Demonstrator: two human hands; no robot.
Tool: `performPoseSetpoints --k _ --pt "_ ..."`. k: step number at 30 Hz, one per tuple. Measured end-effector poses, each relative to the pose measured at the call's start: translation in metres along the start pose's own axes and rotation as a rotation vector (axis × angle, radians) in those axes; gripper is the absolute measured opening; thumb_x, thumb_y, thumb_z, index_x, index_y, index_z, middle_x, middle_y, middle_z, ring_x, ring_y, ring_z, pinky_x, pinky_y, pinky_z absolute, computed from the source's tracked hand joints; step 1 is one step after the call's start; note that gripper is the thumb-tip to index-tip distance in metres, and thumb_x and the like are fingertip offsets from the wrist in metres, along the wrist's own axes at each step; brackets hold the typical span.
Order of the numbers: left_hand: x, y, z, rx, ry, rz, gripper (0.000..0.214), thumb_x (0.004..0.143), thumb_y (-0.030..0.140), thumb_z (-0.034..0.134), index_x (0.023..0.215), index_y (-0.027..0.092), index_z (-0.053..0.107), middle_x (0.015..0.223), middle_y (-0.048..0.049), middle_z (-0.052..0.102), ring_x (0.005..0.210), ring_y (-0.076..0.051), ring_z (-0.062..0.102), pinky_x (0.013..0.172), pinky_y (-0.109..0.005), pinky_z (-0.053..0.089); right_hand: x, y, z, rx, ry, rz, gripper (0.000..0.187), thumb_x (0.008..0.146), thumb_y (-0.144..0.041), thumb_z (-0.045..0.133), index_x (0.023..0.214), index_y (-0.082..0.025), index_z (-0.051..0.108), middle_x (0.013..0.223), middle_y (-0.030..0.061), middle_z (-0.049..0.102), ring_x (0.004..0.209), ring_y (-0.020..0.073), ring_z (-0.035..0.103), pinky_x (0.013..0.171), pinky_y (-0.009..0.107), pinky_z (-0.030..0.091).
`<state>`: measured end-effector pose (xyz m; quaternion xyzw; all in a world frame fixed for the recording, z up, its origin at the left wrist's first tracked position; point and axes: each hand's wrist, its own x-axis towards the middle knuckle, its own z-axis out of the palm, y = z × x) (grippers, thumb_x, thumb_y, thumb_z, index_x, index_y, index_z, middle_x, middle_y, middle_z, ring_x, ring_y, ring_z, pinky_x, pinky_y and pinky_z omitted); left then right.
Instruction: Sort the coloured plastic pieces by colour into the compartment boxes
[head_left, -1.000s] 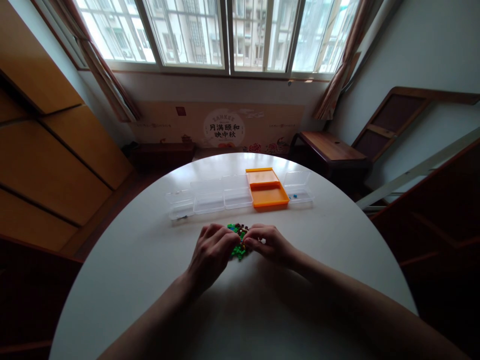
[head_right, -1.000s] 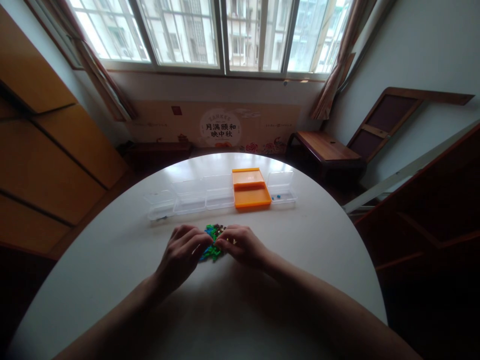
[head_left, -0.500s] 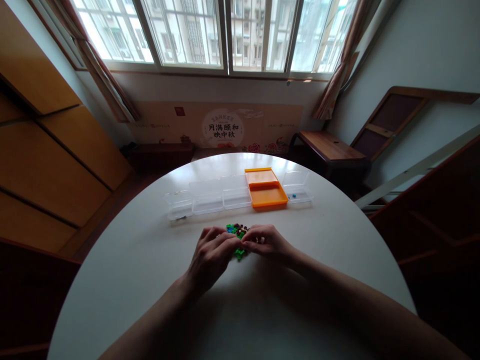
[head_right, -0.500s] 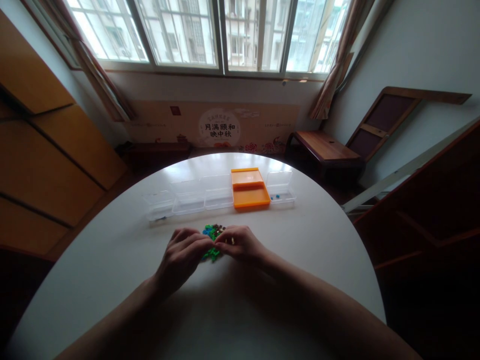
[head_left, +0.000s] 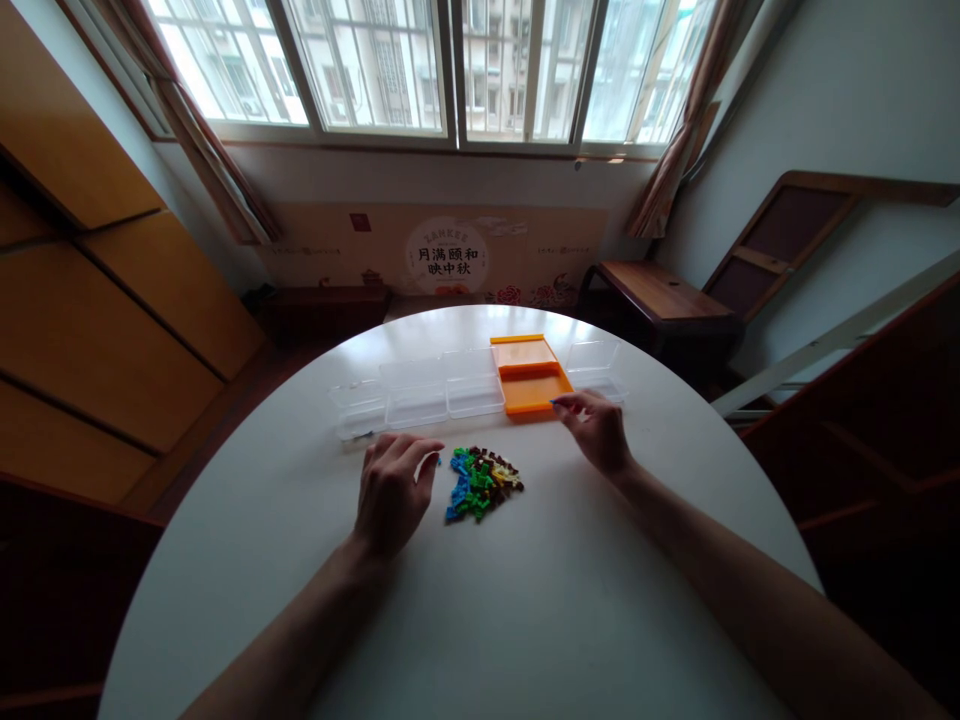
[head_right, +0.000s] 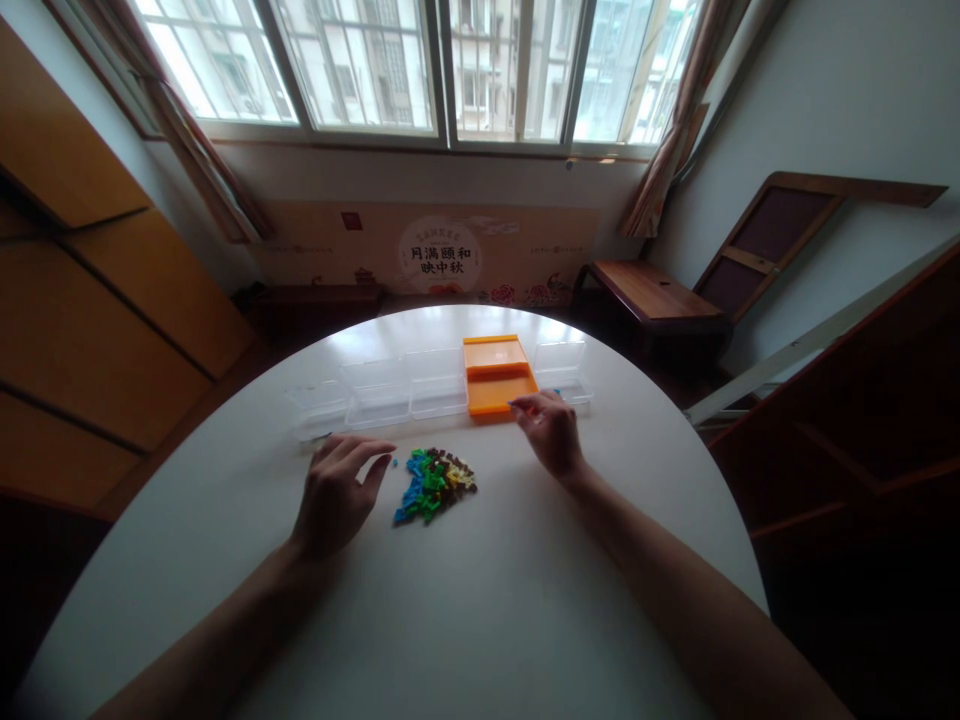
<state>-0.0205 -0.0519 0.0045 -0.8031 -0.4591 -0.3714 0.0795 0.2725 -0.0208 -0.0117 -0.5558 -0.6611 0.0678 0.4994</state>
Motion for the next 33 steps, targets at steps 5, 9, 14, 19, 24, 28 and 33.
performPoseSetpoints --k 5,9,14,19,24,28,33 --pt "-0.004 -0.003 0.002 0.027 -0.054 -0.036 0.012 0.084 0.014 0.057 0.087 0.02 0.067 0.085 -0.004 0.068 0.085 -0.022 0.056 0.078 -0.037 0.041 0.017 0.045 -0.018 -0.131 0.232 0.233 0.03 0.078 -0.038 0.06 0.085 -0.013 0.075 0.077 0.009 0.071 0.061 0.0177 0.056 0.066 0.032 0.047" --pt "-0.004 -0.004 0.004 0.038 -0.069 -0.04 0.012 0.084 0.015 0.058 0.088 0.021 0.067 0.086 -0.0042 0.068 0.085 -0.023 0.056 0.077 -0.038 0.04 0.019 0.058 -0.021 -0.115 0.223 0.334 0.034 0.076 -0.04 0.06 0.089 -0.012 0.076 0.08 0.0101 0.072 0.061 0.0176 0.055 0.065 0.032 0.047" --pt "-0.006 -0.007 0.006 0.046 -0.119 -0.059 0.015 0.082 0.014 0.057 0.091 0.021 0.067 0.09 -0.0046 0.067 0.089 -0.024 0.055 0.078 -0.039 0.04 0.019 0.055 -0.019 -0.09 0.239 0.344 0.036 0.076 -0.039 0.06 0.091 -0.011 0.076 0.083 0.0109 0.073 0.062 0.0176 0.055 0.066 0.032 0.048" --pt "-0.007 -0.007 0.008 0.042 -0.174 -0.061 0.021 0.079 0.011 0.056 0.091 0.022 0.068 0.092 -0.0047 0.067 0.091 -0.025 0.055 0.079 -0.04 0.04 0.017 0.046 -0.016 -0.055 0.21 0.318 0.035 0.076 -0.039 0.059 0.09 -0.012 0.075 0.082 0.011 0.073 0.062 0.0178 0.057 0.065 0.032 0.048" --pt "-0.008 -0.009 0.008 0.091 -0.159 -0.063 0.018 0.078 0.017 0.057 0.091 0.022 0.069 0.092 -0.005 0.067 0.09 -0.025 0.055 0.077 -0.04 0.039 0.014 0.034 -0.011 -0.026 0.16 0.247 0.031 0.078 -0.038 0.057 0.088 -0.014 0.075 0.084 0.0096 0.073 0.063 0.0174 0.057 0.065 0.032 0.048" --pt "-0.007 -0.01 0.007 0.097 -0.145 -0.044 0.012 0.082 0.023 0.057 0.083 0.022 0.069 0.087 -0.0053 0.067 0.085 -0.024 0.054 0.074 -0.039 0.038 0.011 0.021 -0.009 -0.012 0.118 0.21 0.029 0.078 -0.035 0.057 0.087 -0.015 0.075 0.084 0.0088 0.073 0.063 0.0172 0.056 0.065 0.032 0.048" --pt "-0.005 -0.009 0.006 0.061 -0.162 -0.05 0.009 0.083 0.021 0.06 0.081 0.022 0.069 0.087 -0.0046 0.067 0.087 -0.024 0.054 0.076 -0.038 0.038 0.005 0.001 -0.003 0.064 0.061 0.176 0.024 0.079 -0.031 0.058 0.086 -0.015 0.074 0.081 0.0071 0.071 0.063 0.0161 0.056 0.065 0.031 0.047"
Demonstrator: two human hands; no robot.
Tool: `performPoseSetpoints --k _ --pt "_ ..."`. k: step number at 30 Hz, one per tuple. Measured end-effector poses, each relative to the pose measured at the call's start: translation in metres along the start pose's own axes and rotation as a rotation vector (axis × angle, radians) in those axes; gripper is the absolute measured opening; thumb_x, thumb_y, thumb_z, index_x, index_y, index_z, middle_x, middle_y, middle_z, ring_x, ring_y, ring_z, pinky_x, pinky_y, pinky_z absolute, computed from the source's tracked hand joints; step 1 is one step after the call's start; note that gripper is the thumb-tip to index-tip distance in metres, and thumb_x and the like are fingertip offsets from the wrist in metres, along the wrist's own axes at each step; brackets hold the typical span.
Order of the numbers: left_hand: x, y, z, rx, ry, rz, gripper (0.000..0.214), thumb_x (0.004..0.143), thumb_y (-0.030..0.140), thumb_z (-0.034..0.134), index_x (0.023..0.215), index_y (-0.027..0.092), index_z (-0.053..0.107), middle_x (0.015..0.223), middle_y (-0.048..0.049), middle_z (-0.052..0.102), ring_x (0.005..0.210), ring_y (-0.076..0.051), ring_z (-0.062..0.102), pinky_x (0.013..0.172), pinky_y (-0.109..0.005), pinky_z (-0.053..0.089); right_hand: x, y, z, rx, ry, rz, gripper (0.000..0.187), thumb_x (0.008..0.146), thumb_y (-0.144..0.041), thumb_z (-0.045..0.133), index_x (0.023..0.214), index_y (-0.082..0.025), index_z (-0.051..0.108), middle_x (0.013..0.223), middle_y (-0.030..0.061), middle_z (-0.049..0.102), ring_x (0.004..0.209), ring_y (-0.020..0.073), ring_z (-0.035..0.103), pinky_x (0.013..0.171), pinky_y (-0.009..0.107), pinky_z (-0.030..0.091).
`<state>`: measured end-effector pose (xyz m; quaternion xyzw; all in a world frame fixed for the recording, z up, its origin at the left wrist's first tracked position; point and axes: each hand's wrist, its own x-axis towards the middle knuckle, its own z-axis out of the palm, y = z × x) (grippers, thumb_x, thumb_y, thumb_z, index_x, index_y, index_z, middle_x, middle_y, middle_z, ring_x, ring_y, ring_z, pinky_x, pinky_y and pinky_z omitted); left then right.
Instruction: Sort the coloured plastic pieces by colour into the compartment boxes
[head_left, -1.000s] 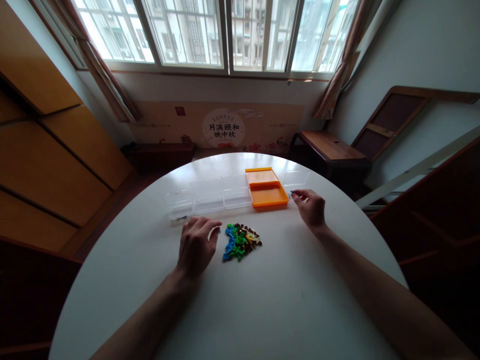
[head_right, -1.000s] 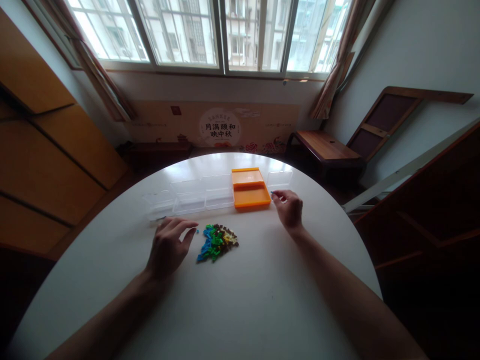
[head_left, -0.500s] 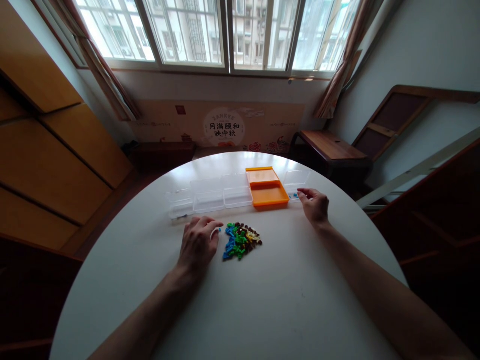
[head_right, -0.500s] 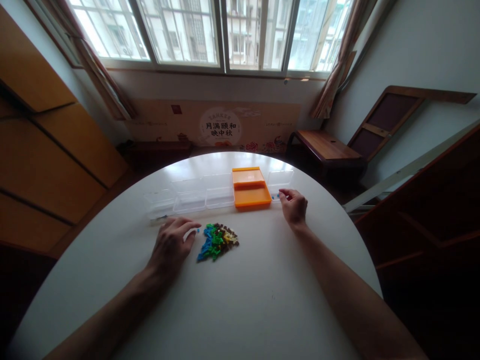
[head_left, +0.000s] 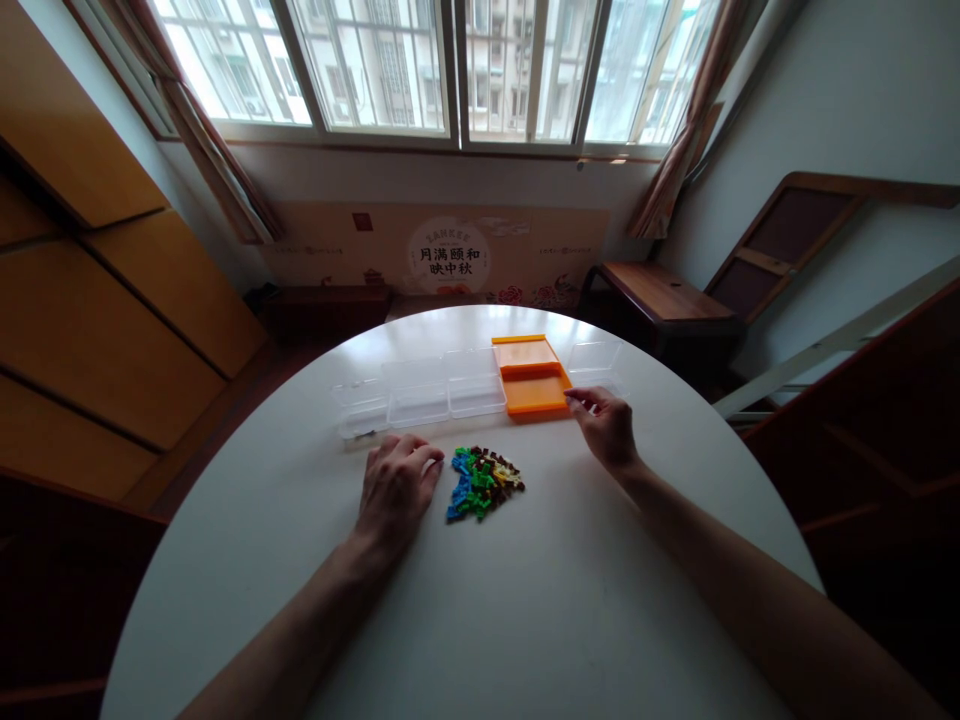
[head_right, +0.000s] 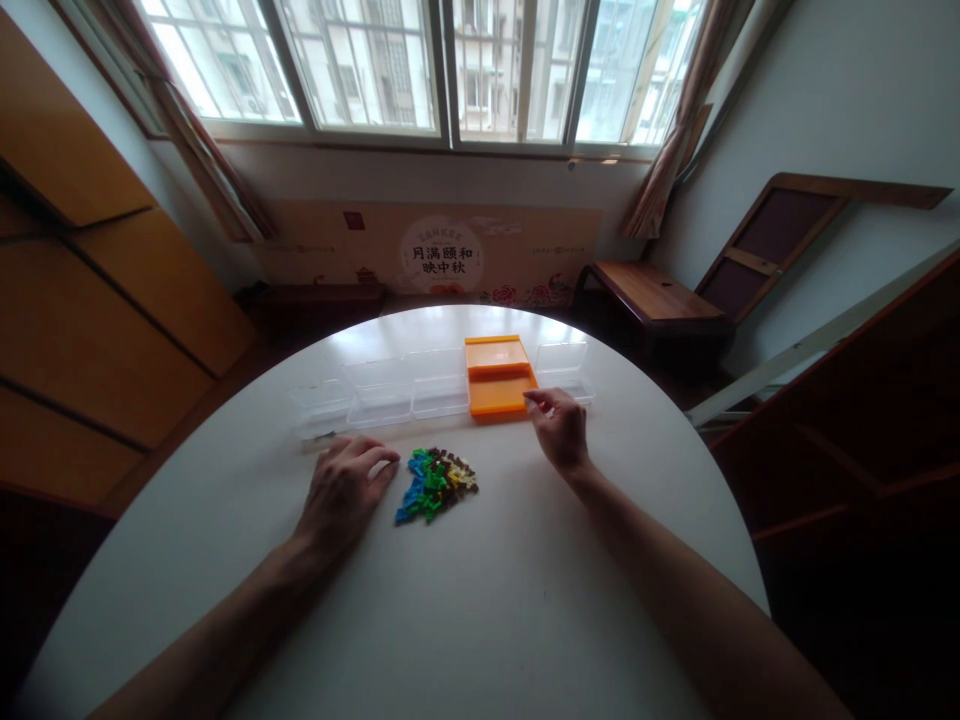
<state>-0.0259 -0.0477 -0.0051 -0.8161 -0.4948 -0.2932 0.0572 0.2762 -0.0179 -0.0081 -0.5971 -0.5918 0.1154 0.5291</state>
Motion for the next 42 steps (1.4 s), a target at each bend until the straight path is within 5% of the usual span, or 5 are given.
performPoseSetpoints --k 3,8,12,36,42 --pt "0.001 0.006 -0.003 -0.074 0.061 0.055 0.008 0.086 0.021 0.06 0.084 0.021 0.068 0.087 -0.0047 0.067 0.086 -0.022 0.054 0.077 -0.037 0.04 -0.013 -0.017 0.008 0.119 -0.145 -0.01 0.021 0.08 -0.031 0.06 0.086 -0.016 0.074 0.077 0.0058 0.069 0.062 0.0146 0.055 0.063 0.029 0.047" --pt "0.002 0.026 -0.01 -0.24 0.196 0.179 0.007 0.087 0.023 0.062 0.085 0.021 0.068 0.082 -0.0028 0.067 0.08 -0.017 0.055 0.074 -0.033 0.043 -0.043 -0.054 0.02 0.366 -0.597 0.006 0.024 0.083 -0.031 0.061 0.097 -0.016 0.073 0.082 0.0053 0.069 0.063 0.0119 0.056 0.059 0.025 0.048" --pt "0.003 0.038 -0.015 -0.298 0.222 0.242 0.005 0.086 0.023 0.063 0.085 0.023 0.068 0.081 -0.0018 0.066 0.08 -0.016 0.054 0.074 -0.032 0.044 -0.057 -0.072 0.024 0.496 -0.747 0.002 0.022 0.085 -0.029 0.059 0.097 -0.017 0.074 0.083 0.0049 0.067 0.069 0.0128 0.06 0.064 0.026 0.05" --pt "0.004 0.035 -0.012 -0.266 0.196 0.34 0.006 0.081 0.02 0.068 0.085 0.024 0.068 0.084 -0.0015 0.066 0.087 -0.017 0.053 0.077 -0.032 0.043 -0.052 -0.063 0.025 0.449 -0.662 0.095 0.015 0.076 -0.025 0.064 0.082 -0.015 0.074 0.07 0.0032 0.069 0.061 0.0127 0.059 0.059 0.025 0.047" --pt "0.003 0.028 -0.01 -0.223 0.208 0.279 0.003 0.082 0.02 0.067 0.081 0.023 0.067 0.084 -0.0013 0.066 0.086 -0.018 0.054 0.077 -0.033 0.042 -0.019 -0.028 0.012 0.339 -0.339 0.101 0.02 0.074 -0.033 0.067 0.081 -0.016 0.074 0.075 0.0054 0.072 0.064 0.0152 0.062 0.062 0.028 0.05"
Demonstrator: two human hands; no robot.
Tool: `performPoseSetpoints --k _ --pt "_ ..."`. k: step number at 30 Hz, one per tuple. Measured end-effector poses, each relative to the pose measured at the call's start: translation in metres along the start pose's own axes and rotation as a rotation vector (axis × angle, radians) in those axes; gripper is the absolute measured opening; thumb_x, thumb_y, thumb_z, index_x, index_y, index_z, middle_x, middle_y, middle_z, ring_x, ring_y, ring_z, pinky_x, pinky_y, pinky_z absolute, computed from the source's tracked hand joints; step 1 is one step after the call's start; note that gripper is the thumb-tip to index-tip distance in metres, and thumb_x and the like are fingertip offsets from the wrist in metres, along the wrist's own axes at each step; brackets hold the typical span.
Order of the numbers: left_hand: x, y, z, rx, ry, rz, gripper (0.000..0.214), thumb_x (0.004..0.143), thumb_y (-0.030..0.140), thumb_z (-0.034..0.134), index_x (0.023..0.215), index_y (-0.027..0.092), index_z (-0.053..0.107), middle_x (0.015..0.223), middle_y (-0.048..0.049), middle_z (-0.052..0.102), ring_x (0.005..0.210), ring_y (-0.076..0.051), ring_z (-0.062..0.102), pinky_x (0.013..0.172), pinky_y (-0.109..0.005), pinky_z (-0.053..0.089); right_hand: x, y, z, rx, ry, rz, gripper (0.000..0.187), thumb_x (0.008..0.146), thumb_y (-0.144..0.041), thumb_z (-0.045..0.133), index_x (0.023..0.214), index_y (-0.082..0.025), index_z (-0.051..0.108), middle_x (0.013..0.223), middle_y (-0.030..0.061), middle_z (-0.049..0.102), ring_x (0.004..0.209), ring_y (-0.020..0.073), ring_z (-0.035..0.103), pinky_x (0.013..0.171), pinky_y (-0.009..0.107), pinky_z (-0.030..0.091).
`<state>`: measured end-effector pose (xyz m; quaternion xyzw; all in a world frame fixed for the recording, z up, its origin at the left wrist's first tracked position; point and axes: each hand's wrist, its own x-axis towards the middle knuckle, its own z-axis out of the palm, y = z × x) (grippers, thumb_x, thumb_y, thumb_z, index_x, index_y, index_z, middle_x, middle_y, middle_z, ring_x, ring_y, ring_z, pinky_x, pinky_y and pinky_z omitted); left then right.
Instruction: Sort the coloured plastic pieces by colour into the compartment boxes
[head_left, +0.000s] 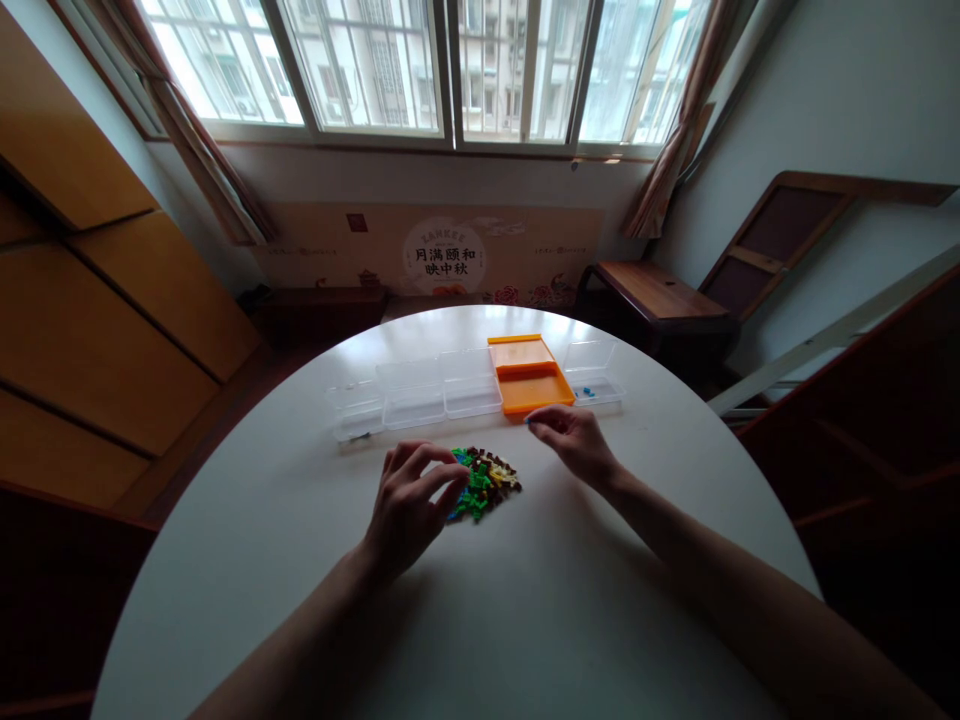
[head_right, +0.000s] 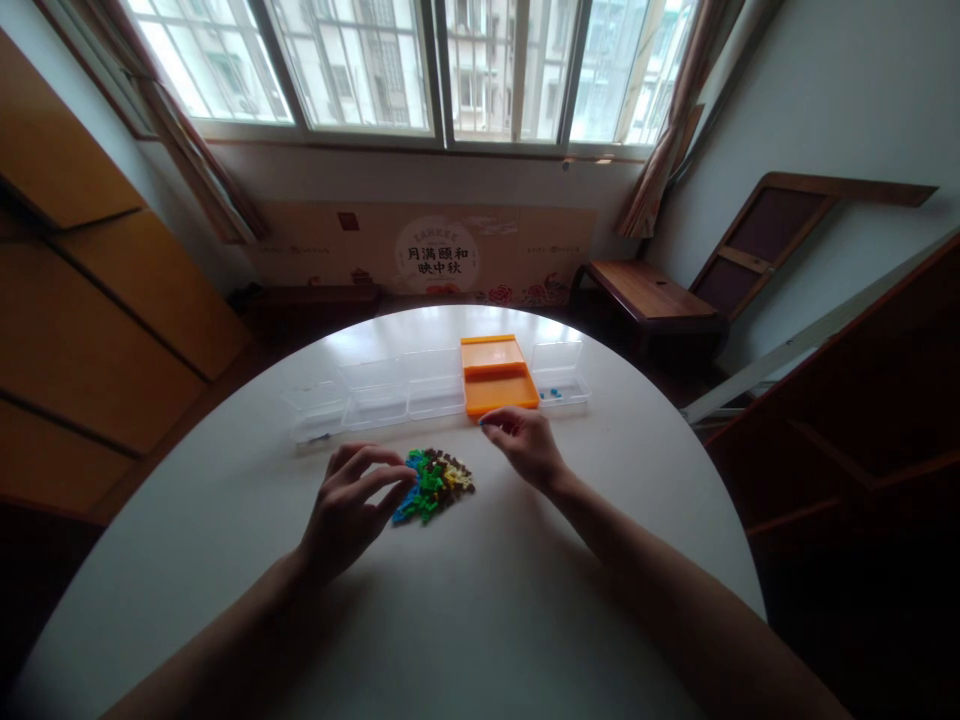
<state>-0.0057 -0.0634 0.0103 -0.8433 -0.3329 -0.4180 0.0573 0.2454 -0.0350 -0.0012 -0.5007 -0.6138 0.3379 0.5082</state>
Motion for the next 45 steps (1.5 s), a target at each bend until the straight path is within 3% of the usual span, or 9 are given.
performPoseSetpoints --k 6,10,17,23,29,33,45 --pt "-0.005 -0.003 0.002 0.009 0.004 -0.004 0.004 0.082 0.021 0.066 0.079 0.022 0.066 0.085 -0.0018 0.066 0.086 -0.018 0.055 0.076 -0.033 0.042 0.027 0.032 -0.053 -0.154 0.468 0.013 0.027 0.071 -0.037 0.067 0.084 -0.013 0.073 0.074 0.0062 0.07 0.058 0.0141 0.055 0.058 0.028 0.046" --pt "-0.007 -0.005 0.003 0.021 -0.015 -0.041 0.003 0.083 0.022 0.066 0.08 0.023 0.067 0.087 -0.0017 0.066 0.087 -0.018 0.055 0.078 -0.034 0.042 0.031 0.047 -0.069 -0.303 0.587 0.035 0.03 0.071 -0.038 0.066 0.085 -0.013 0.074 0.074 0.007 0.07 0.056 0.0137 0.05 0.058 0.029 0.045" --pt "-0.008 -0.009 0.004 0.06 -0.044 -0.152 0.005 0.083 0.023 0.065 0.085 0.023 0.069 0.09 -0.0034 0.065 0.091 -0.021 0.055 0.08 -0.036 0.043 0.033 0.062 -0.073 -0.361 0.544 0.055 0.035 0.074 -0.04 0.061 0.092 -0.013 0.075 0.081 0.0091 0.072 0.058 0.0155 0.053 0.059 0.03 0.047" --pt "-0.007 -0.014 0.0 0.057 -0.073 -0.273 0.018 0.083 0.014 0.053 0.087 0.02 0.069 0.094 -0.0057 0.065 0.096 -0.023 0.054 0.086 -0.04 0.043 0.032 0.05 -0.069 -0.308 0.551 0.034 0.033 0.075 -0.038 0.061 0.09 -0.013 0.075 0.079 0.009 0.072 0.058 0.0157 0.055 0.058 0.029 0.047" --pt "-0.011 -0.021 0.003 0.063 -0.22 -0.352 0.026 0.075 0.008 0.05 0.084 0.021 0.069 0.099 -0.005 0.065 0.101 -0.024 0.053 0.091 -0.044 0.041 0.027 0.037 -0.056 -0.242 0.509 -0.016 0.029 0.075 -0.035 0.062 0.089 -0.012 0.074 0.079 0.0083 0.072 0.06 0.0154 0.057 0.059 0.029 0.048" --pt "-0.012 -0.022 0.005 0.089 -0.29 -0.389 0.019 0.078 0.016 0.054 0.087 0.022 0.07 0.102 -0.0057 0.065 0.104 -0.026 0.052 0.092 -0.046 0.04 0.023 0.034 -0.048 -0.238 0.426 -0.05 0.027 0.077 -0.035 0.061 0.088 -0.014 0.074 0.078 0.0066 0.071 0.058 0.0141 0.055 0.059 0.028 0.047" --pt "-0.014 -0.024 0.008 0.138 -0.279 -0.287 0.014 0.083 0.022 0.06 0.087 0.027 0.073 0.102 -0.0061 0.065 0.101 -0.027 0.053 0.085 -0.044 0.041 0.008 0.016 -0.025 -0.285 0.235 -0.173 0.019 0.082 -0.028 0.058 0.086 -0.017 0.072 0.077 0.0039 0.067 0.061 0.0137 0.054 0.06 0.027 0.045"
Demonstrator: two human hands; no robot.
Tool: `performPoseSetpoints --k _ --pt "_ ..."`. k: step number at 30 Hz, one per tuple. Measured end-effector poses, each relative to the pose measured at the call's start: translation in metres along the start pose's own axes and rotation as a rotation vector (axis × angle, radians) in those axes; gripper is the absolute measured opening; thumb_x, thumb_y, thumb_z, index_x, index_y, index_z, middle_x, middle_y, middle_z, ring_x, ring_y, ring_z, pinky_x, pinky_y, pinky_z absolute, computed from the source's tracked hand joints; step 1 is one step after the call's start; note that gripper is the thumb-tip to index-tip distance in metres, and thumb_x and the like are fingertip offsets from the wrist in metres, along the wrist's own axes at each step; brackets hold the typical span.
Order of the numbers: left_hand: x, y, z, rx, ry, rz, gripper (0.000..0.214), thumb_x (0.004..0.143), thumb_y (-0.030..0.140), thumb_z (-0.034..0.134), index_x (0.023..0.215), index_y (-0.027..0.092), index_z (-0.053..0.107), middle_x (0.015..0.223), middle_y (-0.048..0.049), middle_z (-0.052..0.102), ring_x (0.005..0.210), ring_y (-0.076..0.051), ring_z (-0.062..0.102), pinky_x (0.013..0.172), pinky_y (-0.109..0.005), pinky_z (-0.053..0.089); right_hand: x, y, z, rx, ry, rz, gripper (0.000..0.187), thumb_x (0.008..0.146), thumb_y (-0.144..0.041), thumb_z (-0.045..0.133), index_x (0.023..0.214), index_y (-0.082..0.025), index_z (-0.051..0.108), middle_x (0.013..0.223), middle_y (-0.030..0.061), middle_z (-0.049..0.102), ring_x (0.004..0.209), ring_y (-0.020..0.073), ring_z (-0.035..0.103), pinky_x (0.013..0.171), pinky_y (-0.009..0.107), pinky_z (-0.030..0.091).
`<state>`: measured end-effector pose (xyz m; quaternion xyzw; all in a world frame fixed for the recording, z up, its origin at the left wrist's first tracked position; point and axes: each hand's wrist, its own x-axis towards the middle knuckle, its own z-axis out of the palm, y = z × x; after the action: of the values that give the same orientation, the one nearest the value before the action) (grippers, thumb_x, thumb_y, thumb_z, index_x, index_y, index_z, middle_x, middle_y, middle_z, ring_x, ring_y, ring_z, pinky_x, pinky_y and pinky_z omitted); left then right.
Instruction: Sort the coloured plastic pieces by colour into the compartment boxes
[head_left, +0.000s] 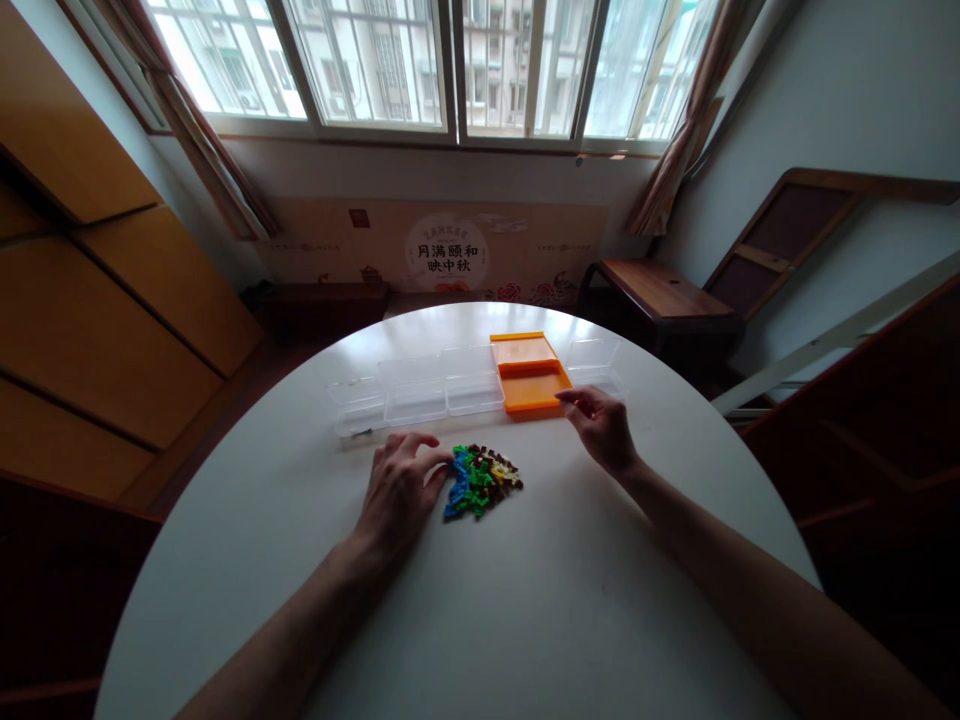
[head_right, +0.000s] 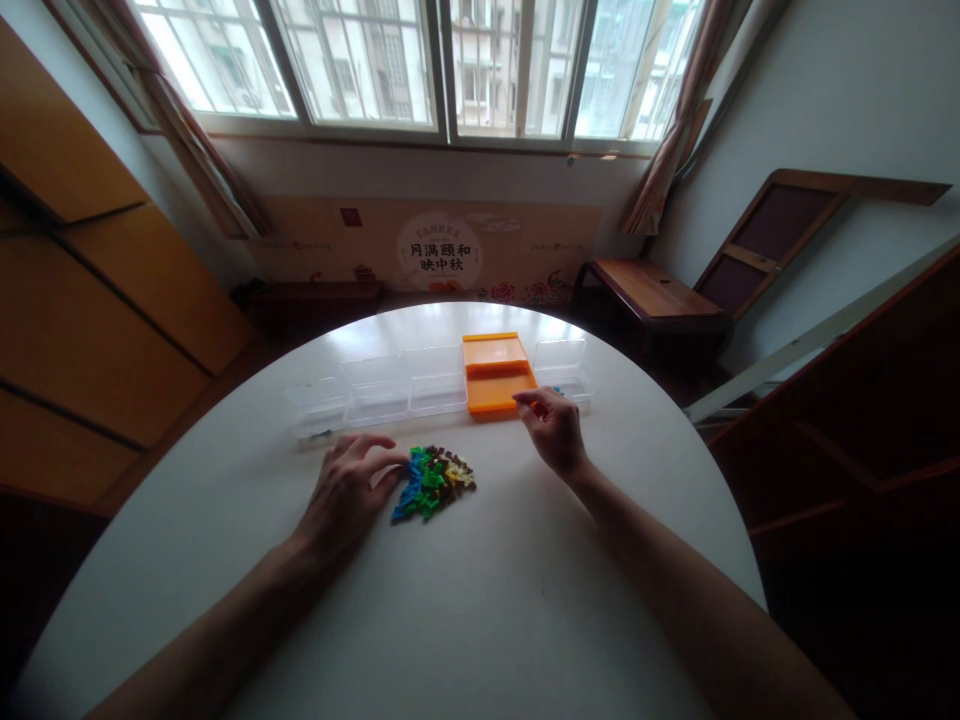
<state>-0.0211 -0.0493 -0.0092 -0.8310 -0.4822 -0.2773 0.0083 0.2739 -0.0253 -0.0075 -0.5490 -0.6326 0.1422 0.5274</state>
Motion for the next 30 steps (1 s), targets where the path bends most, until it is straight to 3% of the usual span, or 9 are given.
performPoseSetpoints --k 9,15,20,30 --pt "0.003 0.002 -0.002 -0.095 0.001 -0.024 0.014 0.087 0.026 0.056 0.086 0.022 0.069 0.1 -0.0066 0.066 0.1 -0.025 0.054 0.086 -0.043 0.041 -0.008 -0.013 0.007 -0.005 -0.093 -0.119 0.014 0.085 -0.024 0.059 0.083 -0.018 0.071 0.073 0.002 0.064 0.059 0.0124 0.053 0.06 0.027 0.046" --pt "0.006 0.016 -0.006 -0.286 -0.01 0.011 0.012 0.089 0.025 0.056 0.086 0.02 0.066 0.099 -0.0061 0.066 0.099 -0.023 0.054 0.088 -0.041 0.043 -0.026 -0.037 0.02 0.031 -0.278 -0.381 0.013 0.087 -0.022 0.06 0.097 -0.019 0.069 0.085 0.0051 0.067 0.071 0.0142 0.06 0.064 0.027 0.05" --pt "0.004 0.029 -0.013 -0.335 -0.073 0.064 0.012 0.09 0.026 0.055 0.088 0.022 0.066 0.1 -0.0053 0.065 0.1 -0.022 0.053 0.089 -0.041 0.044 -0.037 -0.054 0.027 -0.012 -0.351 -0.616 0.013 0.09 -0.024 0.058 0.099 -0.021 0.066 0.088 0.006 0.068 0.077 0.016 0.062 0.069 0.029 0.051" --pt "0.001 0.031 -0.01 -0.389 -0.11 0.121 0.013 0.09 0.027 0.054 0.088 0.022 0.066 0.102 -0.0064 0.065 0.1 -0.021 0.053 0.089 -0.039 0.045 -0.038 -0.064 0.028 -0.128 -0.386 -0.801 0.014 0.093 -0.016 0.051 0.088 -0.019 0.064 0.08 0.0039 0.068 0.067 0.0139 0.056 0.066 0.028 0.046"
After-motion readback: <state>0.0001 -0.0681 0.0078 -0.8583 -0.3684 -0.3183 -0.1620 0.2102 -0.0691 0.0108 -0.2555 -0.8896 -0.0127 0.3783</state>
